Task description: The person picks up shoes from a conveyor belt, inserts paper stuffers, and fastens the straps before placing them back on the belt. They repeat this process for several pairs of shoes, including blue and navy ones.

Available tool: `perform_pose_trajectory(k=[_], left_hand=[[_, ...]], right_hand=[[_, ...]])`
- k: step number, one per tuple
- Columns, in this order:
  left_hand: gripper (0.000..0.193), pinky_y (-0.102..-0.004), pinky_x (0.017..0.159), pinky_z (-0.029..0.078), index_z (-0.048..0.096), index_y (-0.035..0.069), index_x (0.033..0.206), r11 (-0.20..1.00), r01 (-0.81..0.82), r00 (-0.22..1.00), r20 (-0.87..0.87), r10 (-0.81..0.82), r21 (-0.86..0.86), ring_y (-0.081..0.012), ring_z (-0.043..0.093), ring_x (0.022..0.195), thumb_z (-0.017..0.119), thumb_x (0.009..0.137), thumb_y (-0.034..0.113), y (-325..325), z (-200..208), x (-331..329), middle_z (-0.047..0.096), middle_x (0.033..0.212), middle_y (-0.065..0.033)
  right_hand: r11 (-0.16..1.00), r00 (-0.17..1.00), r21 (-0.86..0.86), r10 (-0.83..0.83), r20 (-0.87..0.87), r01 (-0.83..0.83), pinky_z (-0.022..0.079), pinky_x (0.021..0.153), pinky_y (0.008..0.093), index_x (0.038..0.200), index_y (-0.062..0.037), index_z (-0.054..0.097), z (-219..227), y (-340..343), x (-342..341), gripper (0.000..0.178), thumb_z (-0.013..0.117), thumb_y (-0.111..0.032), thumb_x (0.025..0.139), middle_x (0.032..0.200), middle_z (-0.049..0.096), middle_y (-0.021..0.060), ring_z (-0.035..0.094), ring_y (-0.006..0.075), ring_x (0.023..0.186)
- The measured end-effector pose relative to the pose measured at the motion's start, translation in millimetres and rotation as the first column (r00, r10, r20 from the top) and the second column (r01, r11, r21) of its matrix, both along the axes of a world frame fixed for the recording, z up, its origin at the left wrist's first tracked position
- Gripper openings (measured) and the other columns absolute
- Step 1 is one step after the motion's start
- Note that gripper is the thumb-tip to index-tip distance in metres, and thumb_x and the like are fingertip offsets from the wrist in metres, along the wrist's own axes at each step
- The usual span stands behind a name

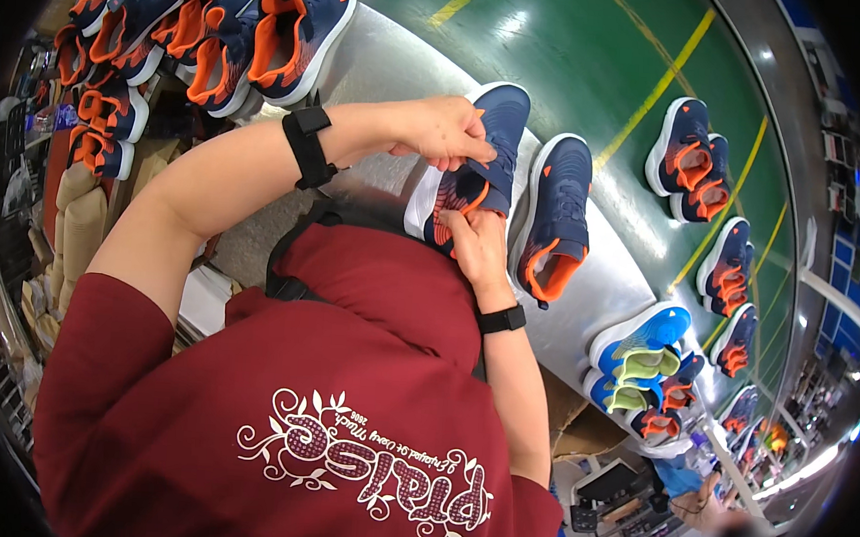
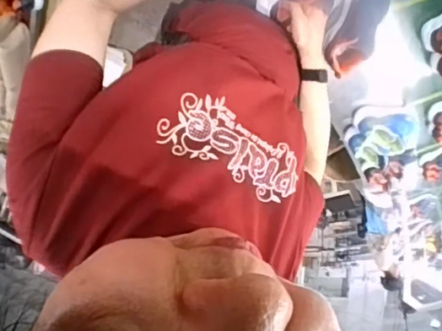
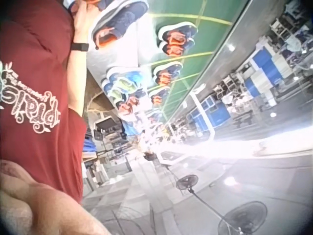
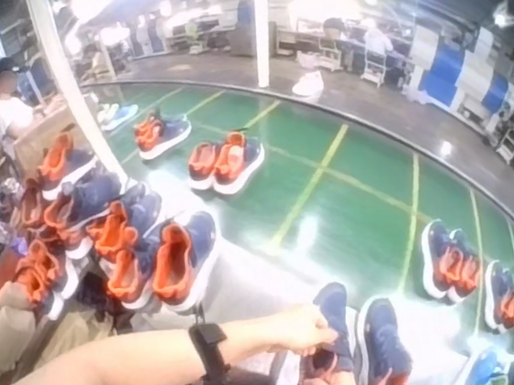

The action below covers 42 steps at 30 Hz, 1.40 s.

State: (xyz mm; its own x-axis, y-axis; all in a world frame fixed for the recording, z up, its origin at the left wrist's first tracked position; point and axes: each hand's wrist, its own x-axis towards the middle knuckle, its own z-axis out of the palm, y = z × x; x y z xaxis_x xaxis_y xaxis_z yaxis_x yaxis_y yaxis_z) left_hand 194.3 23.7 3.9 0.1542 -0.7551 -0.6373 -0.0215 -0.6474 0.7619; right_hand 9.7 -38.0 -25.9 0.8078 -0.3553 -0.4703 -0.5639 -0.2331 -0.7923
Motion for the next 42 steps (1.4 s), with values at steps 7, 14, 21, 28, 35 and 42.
perform_pose_trajectory(k=[7,14,21,28,35,42], left_hand=[[0.032,-0.0314,0.035,0.037,0.068,0.005,0.082,0.999,-0.052,0.998,-0.02,0.052,-0.011,-0.0122,0.053,0.048,0.059,0.085,0.036,16.2,2.6,-15.8,0.058,0.062,-0.0046],[0.03,-0.0288,0.052,0.039,0.063,0.0,0.074,0.923,-0.358,0.931,0.021,0.365,-0.141,-0.0095,0.046,0.053,0.061,0.087,0.027,35.7,-27.6,-59.9,0.055,0.056,-0.0062],[0.037,-0.0323,0.048,0.037,0.054,-0.002,0.068,0.878,-0.38,0.872,0.206,0.445,-0.291,-0.016,0.042,0.048,0.061,0.088,0.028,38.7,-28.4,-85.0,0.047,0.052,-0.0086],[0.035,-0.0343,0.049,0.037,0.052,0.004,0.069,0.83,-0.318,0.756,0.407,0.513,-0.458,-0.0228,0.044,0.05,0.064,0.085,0.033,32.1,-41.9,-88.9,0.047,0.056,-0.0079],[0.026,-0.0318,0.055,0.039,0.057,0.005,0.085,0.795,-0.43,0.8,0.226,0.555,-0.429,-0.0153,0.046,0.056,0.062,0.086,0.03,30.3,-55.8,-82.4,0.05,0.063,-0.0044],[0.028,-0.028,0.054,0.038,0.058,0.006,0.088,0.815,-0.473,0.828,0.148,0.541,-0.335,-0.0115,0.044,0.056,0.069,0.081,0.03,34.2,-41.6,-82.1,0.048,0.061,-0.002]], right_hand=[[0.998,0.999,0.044,-0.049,-0.013,0.049,0.035,0.046,0.0325,0.055,0.004,0.057,-0.1,-2.9,-5.4,0.035,0.062,-0.022,0.077,0.044,0.048,0.0069,0.043,0.0138,0.042],[0.997,0.997,0.063,0.043,-0.064,-0.039,0.04,0.052,0.0315,0.067,0.0036,0.062,-8.8,-12.7,-9.0,0.023,0.061,-0.017,0.076,0.057,0.057,0.0078,0.051,0.0145,0.053],[0.97,0.999,0.237,-0.052,0.005,0.05,0.046,0.07,0.029,0.088,0.0037,0.063,-13.3,-12.9,-13.2,0.018,0.059,-0.009,0.076,0.08,0.065,0.0075,0.059,0.015,0.074],[0.954,0.991,0.282,-0.118,0.062,0.096,0.036,0.051,0.022,0.074,0.0043,0.066,-27.8,-15.3,-18.9,0.017,0.056,-0.008,0.08,0.063,0.056,-0.0025,0.047,0.0047,0.057],[0.938,0.985,0.321,-0.16,0.063,0.132,0.03,0.043,0.0243,0.058,0.0013,0.062,-25.5,-19.6,-15.0,0.023,0.06,-0.012,0.078,0.048,0.047,-0.0042,0.038,0.0038,0.045],[0.949,0.982,0.296,-0.152,0.115,0.112,0.027,0.041,0.0233,0.053,-0.0022,0.056,-31.4,-16.3,-14.6,0.028,0.059,-0.012,0.079,0.048,0.045,-0.0054,0.036,0.003,0.043]])
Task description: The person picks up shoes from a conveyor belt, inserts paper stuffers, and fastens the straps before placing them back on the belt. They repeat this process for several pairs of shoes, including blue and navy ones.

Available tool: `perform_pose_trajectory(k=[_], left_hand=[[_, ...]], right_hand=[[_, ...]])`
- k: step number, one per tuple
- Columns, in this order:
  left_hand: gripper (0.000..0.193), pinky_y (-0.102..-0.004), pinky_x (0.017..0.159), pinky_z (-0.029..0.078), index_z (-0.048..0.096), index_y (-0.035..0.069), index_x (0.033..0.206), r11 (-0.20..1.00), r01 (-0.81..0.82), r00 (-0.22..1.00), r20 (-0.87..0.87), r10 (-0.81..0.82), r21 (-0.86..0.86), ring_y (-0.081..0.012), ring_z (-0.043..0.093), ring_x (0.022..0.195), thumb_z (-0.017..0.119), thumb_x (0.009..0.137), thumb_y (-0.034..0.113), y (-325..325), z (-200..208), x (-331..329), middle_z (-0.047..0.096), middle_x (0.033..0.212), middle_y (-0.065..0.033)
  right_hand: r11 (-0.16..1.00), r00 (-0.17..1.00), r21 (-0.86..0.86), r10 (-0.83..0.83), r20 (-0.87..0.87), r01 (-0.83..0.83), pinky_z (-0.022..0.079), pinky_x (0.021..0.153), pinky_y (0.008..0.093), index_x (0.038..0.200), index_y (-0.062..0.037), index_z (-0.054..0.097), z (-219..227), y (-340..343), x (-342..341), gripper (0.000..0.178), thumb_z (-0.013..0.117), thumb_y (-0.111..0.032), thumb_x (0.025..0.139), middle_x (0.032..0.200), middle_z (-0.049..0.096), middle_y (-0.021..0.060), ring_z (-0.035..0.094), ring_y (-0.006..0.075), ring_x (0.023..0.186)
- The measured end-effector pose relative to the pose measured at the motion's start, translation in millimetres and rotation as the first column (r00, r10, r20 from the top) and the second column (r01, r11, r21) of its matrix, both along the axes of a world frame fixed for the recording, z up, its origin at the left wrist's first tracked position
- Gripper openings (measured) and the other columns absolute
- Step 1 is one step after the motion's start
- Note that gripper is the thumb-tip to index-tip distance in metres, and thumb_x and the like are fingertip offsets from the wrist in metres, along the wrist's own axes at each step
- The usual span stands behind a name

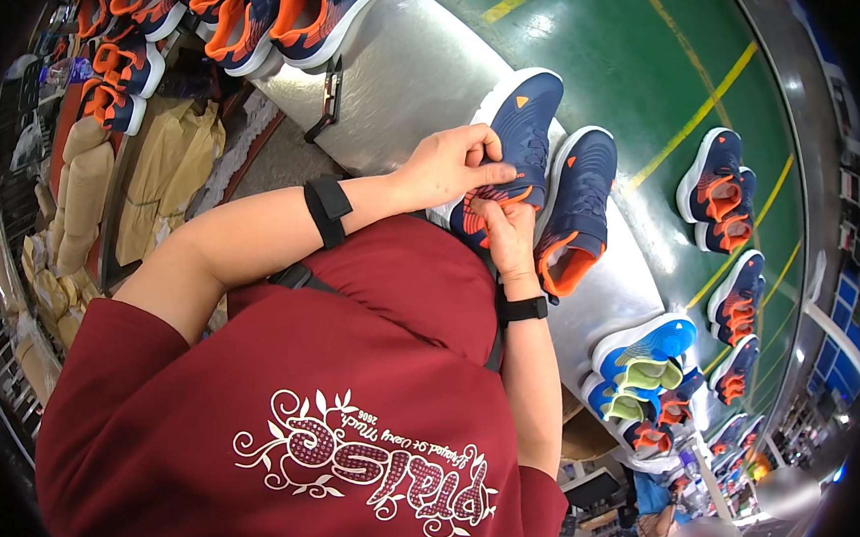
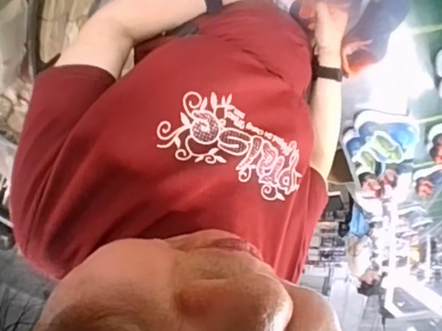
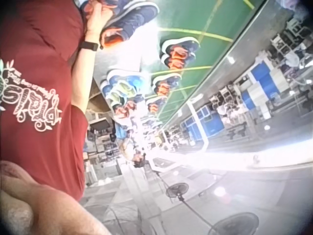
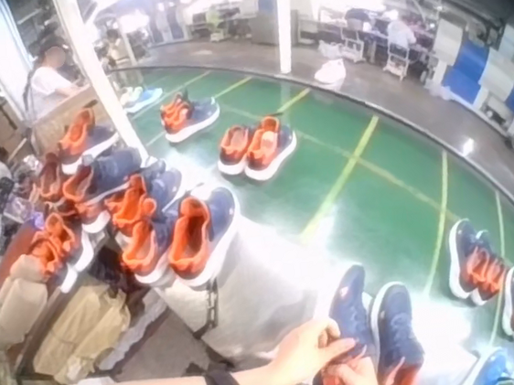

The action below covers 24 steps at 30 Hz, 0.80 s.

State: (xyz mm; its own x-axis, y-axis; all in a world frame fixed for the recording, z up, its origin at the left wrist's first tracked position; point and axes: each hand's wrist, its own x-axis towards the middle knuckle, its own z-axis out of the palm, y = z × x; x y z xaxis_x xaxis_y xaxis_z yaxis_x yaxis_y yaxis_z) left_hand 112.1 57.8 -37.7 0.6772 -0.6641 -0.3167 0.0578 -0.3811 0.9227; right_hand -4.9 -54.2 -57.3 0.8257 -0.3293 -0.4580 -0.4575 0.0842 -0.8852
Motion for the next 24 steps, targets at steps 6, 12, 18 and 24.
perform_pose_trajectory(k=[6,12,18,24], left_hand=[[0.036,-0.0252,0.05,0.035,0.053,0.006,0.084,0.999,0.004,1.0,0.028,-0.003,-0.034,-0.0059,0.04,0.057,0.08,0.072,0.028,12.8,-18.4,17.0,0.045,0.06,0.0036],[0.032,-0.0225,0.064,0.043,0.055,0.004,0.106,0.995,-0.102,0.949,-0.298,0.1,0.007,-0.0089,0.054,0.075,0.07,0.083,0.02,63.5,-49.2,50.0,0.059,0.085,-0.0031],[0.032,-0.0326,0.073,0.05,0.058,0.006,0.108,0.974,-0.227,0.864,0.457,0.212,-0.022,-0.023,0.061,0.084,0.068,0.079,0.018,74.8,3.1,17.2,0.06,0.093,-0.0114],[0.061,-0.0381,0.061,0.047,0.046,0.025,0.133,0.838,0.349,0.464,0.7,-0.543,0.42,-0.0256,0.054,0.067,0.066,0.076,0.014,29.5,31.2,-21.5,0.05,0.076,-0.0076]], right_hand=[[0.99,0.998,-0.125,0.065,0.001,-0.065,0.041,0.05,0.0283,0.074,0.0026,0.064,5.3,18.1,15.1,0.026,0.059,-0.022,0.079,0.06,0.058,0.0053,0.054,0.0111,0.054],[0.602,0.855,-0.61,0.408,-0.321,-0.516,0.05,0.073,0.0393,0.094,0.0024,0.063,27.5,57.8,56.5,0.03,0.056,-0.025,0.085,0.082,0.063,0.0229,0.064,0.0366,0.077],[0.793,0.96,-0.561,-0.104,0.258,0.237,0.048,0.074,0.0265,0.11,-0.0032,0.061,79.1,-19.1,-10.8,0.026,0.057,-0.017,0.089,0.092,0.067,0.0111,0.062,0.0148,0.084],[0.604,0.836,-0.658,-0.543,0.073,0.45,0.046,0.082,0.0338,0.113,0.0017,0.056,-11.4,-127.1,-111.0,0.03,0.05,-0.02,0.094,0.102,0.062,0.0151,0.059,0.0228,0.092]])
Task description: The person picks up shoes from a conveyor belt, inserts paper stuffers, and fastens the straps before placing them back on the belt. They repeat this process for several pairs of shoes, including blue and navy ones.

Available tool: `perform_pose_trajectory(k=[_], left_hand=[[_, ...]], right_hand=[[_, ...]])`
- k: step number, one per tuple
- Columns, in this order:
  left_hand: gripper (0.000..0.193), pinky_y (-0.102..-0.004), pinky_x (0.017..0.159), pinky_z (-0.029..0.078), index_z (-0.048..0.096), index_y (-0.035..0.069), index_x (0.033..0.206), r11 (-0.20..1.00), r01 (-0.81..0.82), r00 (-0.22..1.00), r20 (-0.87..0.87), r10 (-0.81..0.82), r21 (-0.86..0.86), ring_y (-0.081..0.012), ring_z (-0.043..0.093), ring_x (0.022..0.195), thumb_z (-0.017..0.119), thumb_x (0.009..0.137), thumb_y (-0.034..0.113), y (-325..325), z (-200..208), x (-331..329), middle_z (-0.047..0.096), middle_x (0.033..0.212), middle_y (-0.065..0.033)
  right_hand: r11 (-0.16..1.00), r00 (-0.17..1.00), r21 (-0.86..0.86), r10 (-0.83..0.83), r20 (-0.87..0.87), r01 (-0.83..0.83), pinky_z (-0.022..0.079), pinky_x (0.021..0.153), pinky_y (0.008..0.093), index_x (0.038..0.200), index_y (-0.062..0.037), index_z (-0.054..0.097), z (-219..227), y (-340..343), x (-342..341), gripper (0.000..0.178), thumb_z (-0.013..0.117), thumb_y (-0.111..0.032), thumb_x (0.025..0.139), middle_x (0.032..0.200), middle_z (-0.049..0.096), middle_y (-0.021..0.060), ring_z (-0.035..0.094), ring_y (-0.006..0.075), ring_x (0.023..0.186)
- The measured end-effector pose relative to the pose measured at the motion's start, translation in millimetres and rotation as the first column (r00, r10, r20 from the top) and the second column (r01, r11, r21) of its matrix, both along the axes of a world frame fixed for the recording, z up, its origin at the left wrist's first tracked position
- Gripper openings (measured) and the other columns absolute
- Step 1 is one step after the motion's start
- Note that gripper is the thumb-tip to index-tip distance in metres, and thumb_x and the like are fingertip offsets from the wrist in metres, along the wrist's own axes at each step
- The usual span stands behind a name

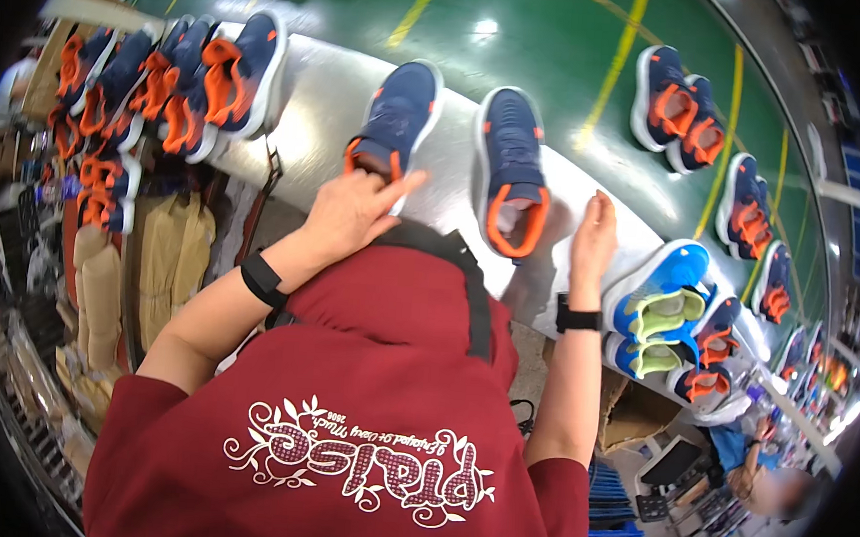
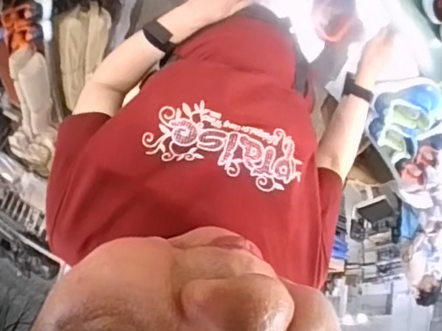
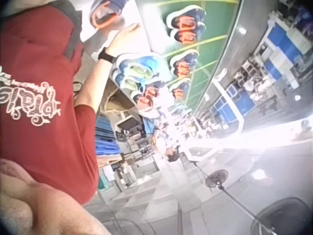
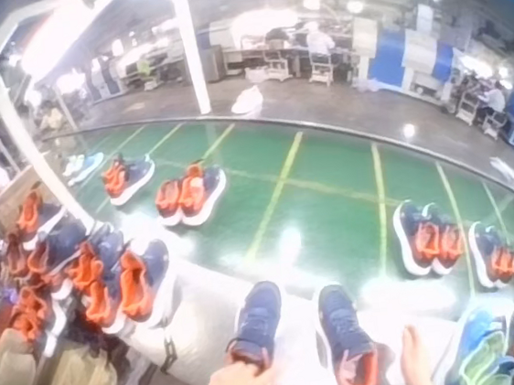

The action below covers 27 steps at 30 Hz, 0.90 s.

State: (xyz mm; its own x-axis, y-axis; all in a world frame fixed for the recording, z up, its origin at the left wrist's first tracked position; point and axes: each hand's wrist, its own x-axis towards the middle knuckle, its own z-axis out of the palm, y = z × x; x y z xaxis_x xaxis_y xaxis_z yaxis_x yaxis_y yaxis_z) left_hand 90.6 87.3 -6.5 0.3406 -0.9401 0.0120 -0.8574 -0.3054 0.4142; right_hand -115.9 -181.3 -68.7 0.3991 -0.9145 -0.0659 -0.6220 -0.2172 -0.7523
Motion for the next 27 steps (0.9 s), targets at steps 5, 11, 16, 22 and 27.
perform_pose_trajectory(k=[5,11,16,22,27], left_hand=[[0.068,-0.0369,0.055,0.047,0.039,0.032,0.137,0.977,0.175,0.982,-0.087,-0.166,0.121,-0.027,0.055,0.067,0.061,0.078,0.008,-42.1,-8.1,-38.2,0.046,0.081,-0.0088],[0.051,-0.0392,0.065,0.048,0.057,0.02,0.11,0.983,0.172,0.981,-0.1,-0.166,0.058,-0.0274,0.056,0.089,0.076,0.065,0.037,-96.5,-13.2,-51.0,0.048,0.093,-0.0091],[0.05,-0.0387,0.063,0.047,0.059,0.015,0.094,0.967,0.185,0.98,-0.036,-0.195,-0.177,-0.0276,0.057,0.08,0.08,0.056,0.04,-176.2,-24.3,5.5,0.05,0.086,-0.0087],[0.058,-0.0426,0.085,0.041,0.056,0.018,0.119,0.986,-0.004,0.997,0.069,0.016,-0.17,-0.0278,0.053,0.101,0.074,0.069,0.039,-272.5,-22.9,117.8,0.057,0.103,-0.0089],[0.054,-0.0429,0.09,0.04,0.054,0.018,0.122,0.962,-0.228,0.968,0.072,0.241,-0.152,-0.0309,0.051,0.109,0.072,0.073,0.032,-230.1,-30.7,198.4,0.056,0.11,-0.0127]], right_hand=[[0.905,0.986,-0.423,-0.016,-0.166,-0.056,0.034,0.097,0.045,0.108,0.0013,0.056,-60.4,-5.4,-5.1,0.026,0.053,-0.013,0.086,0.116,0.052,0.0226,0.044,0.0384,0.11],[0.888,0.968,-0.455,-0.055,-0.244,-0.064,0.032,0.096,0.0464,0.117,-0.0089,0.055,-47.2,9.3,14.6,0.035,0.053,-0.013,0.082,0.124,0.047,0.0153,0.042,0.0329,0.116],[0.911,0.953,-0.406,-0.05,-0.299,-0.079,0.032,0.097,0.0463,0.119,-0.0099,0.053,-43.8,6.7,16.8,0.041,0.055,-0.009,0.078,0.127,0.045,0.0155,0.041,0.0329,0.12],[0.907,0.947,-0.412,-0.051,-0.317,-0.089,0.033,0.096,0.0446,0.117,-0.0118,0.057,-44.2,7.9,22.5,0.033,0.053,-0.01,0.084,0.125,0.049,0.0127,0.043,0.0299,0.119],[0.917,0.937,-0.387,-0.046,-0.347,-0.098,0.031,0.099,0.0437,0.118,-0.0088,0.056,-41.7,5.1,28.7,0.035,0.051,-0.011,0.083,0.127,0.049,0.0132,0.042,0.0305,0.12]])
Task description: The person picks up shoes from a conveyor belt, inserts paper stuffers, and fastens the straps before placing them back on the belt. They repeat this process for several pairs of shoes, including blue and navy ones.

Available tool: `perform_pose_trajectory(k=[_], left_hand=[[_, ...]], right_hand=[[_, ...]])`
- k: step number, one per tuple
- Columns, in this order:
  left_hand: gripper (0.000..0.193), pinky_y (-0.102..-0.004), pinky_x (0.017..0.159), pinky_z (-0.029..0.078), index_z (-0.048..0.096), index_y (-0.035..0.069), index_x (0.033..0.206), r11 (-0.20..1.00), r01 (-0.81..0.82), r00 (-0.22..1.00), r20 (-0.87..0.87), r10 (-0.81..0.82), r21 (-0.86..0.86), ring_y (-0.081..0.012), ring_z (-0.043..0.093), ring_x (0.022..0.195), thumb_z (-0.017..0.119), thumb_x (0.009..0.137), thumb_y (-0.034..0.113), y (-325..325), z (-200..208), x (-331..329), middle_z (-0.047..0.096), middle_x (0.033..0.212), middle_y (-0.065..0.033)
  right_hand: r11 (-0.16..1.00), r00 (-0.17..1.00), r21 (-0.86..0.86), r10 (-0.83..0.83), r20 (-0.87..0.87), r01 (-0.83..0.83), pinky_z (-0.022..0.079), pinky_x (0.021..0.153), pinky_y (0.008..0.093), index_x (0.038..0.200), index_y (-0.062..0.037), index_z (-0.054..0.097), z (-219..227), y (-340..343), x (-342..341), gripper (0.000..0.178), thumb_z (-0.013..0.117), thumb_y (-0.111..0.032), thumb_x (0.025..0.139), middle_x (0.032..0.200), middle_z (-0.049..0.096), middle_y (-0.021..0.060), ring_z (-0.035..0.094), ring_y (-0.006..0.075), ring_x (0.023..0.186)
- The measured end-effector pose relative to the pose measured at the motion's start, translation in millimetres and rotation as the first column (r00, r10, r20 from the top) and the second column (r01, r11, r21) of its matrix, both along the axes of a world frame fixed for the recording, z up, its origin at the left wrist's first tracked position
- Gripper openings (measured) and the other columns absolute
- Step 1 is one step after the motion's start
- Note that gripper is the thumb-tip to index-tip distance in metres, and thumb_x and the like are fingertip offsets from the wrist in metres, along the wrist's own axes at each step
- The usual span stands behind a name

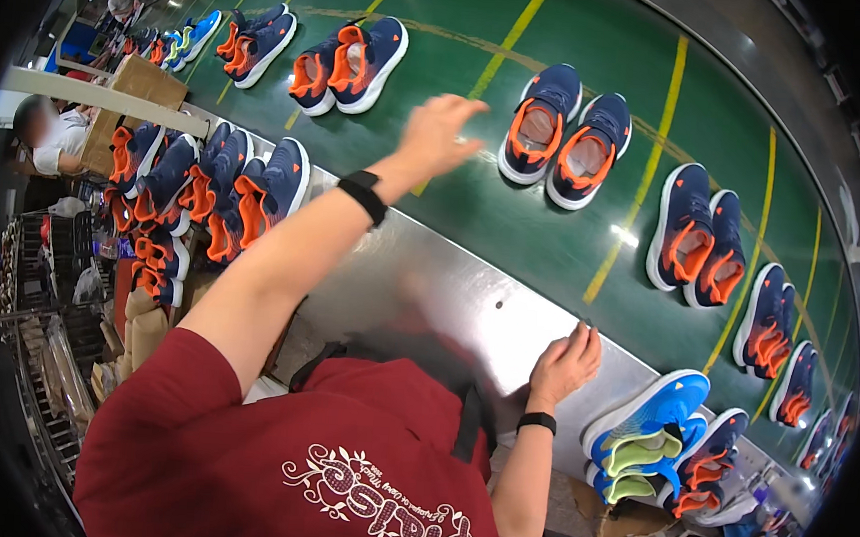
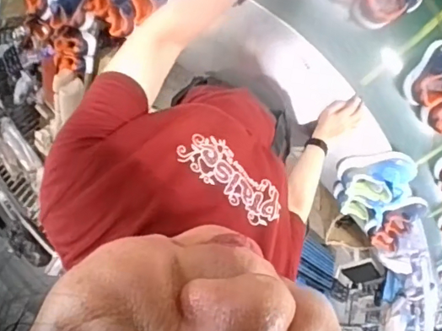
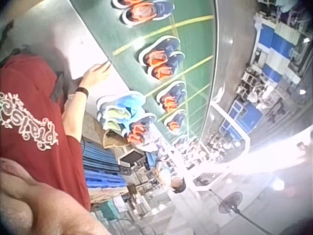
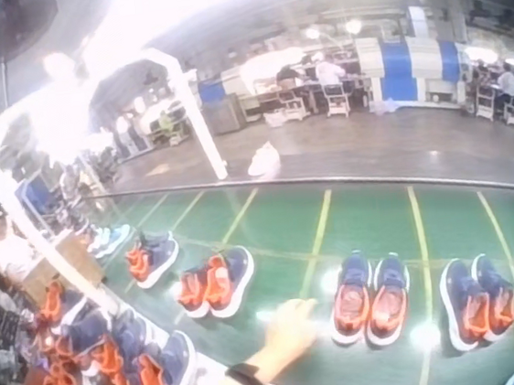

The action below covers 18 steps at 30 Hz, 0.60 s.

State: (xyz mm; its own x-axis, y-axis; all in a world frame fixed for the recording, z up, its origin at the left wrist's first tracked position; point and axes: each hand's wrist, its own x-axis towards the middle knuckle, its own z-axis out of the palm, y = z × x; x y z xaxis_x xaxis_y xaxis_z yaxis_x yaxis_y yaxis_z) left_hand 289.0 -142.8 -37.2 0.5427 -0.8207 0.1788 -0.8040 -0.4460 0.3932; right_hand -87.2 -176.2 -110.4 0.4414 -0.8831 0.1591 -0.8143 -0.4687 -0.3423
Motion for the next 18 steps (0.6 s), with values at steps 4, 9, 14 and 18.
perform_pose_trajectory(k=[4,9,14,18], left_hand=[[0.059,-0.0459,0.088,0.04,0.053,0.026,0.123,0.921,-0.352,0.905,0.313,0.29,0.166,-0.0347,0.049,0.111,0.075,0.069,0.036,74.7,2.3,95.4,0.052,0.115,-0.0175],[0.064,-0.0488,0.1,0.029,0.05,0.033,0.128,0.783,-0.304,0.946,0.269,0.181,0.543,-0.036,0.048,0.116,0.072,0.069,0.046,115.9,-24.4,175.1,0.052,0.12,-0.0178],[0.048,-0.043,0.077,0.048,0.067,0.009,0.096,0.845,-0.143,0.988,0.019,0.155,0.515,-0.03,0.062,0.093,0.07,0.068,0.048,101.9,-30.3,190.2,0.066,0.093,-0.0163],[0.056,-0.0407,0.074,0.048,0.067,0.004,0.09,0.888,-0.121,0.944,-0.226,0.242,0.444,-0.0324,0.065,0.083,0.068,0.07,0.057,103.7,-11.2,148.4,0.068,0.085,-0.0175]], right_hand=[[1.0,0.999,-0.011,-0.022,-0.024,0.022,0.03,0.1,0.0441,0.12,-0.0083,0.054,-1.8,-1.5,-1.9,0.038,0.05,-0.01,0.082,0.127,0.048,0.0137,0.042,0.0313,0.12],[0.997,0.992,-0.065,-0.056,-0.11,0.049,0.031,0.101,0.0441,0.122,-0.0085,0.052,2.2,4.4,-6.7,0.04,0.05,-0.01,0.082,0.127,0.048,0.0149,0.042,0.0324,0.12],[0.998,0.997,-0.012,-0.063,-0.055,0.062,0.031,0.102,0.0437,0.121,-0.0085,0.053,1.6,5.6,-11.0,0.045,0.052,-0.006,0.076,0.128,0.049,0.0146,0.043,0.0324,0.121],[0.997,0.998,-0.057,-0.049,0.03,0.05,0.034,0.099,0.0433,0.113,-0.0101,0.056,4.0,1.1,-3.8,0.035,0.055,-0.01,0.078,0.12,0.052,0.0115,0.046,0.0307,0.114]])
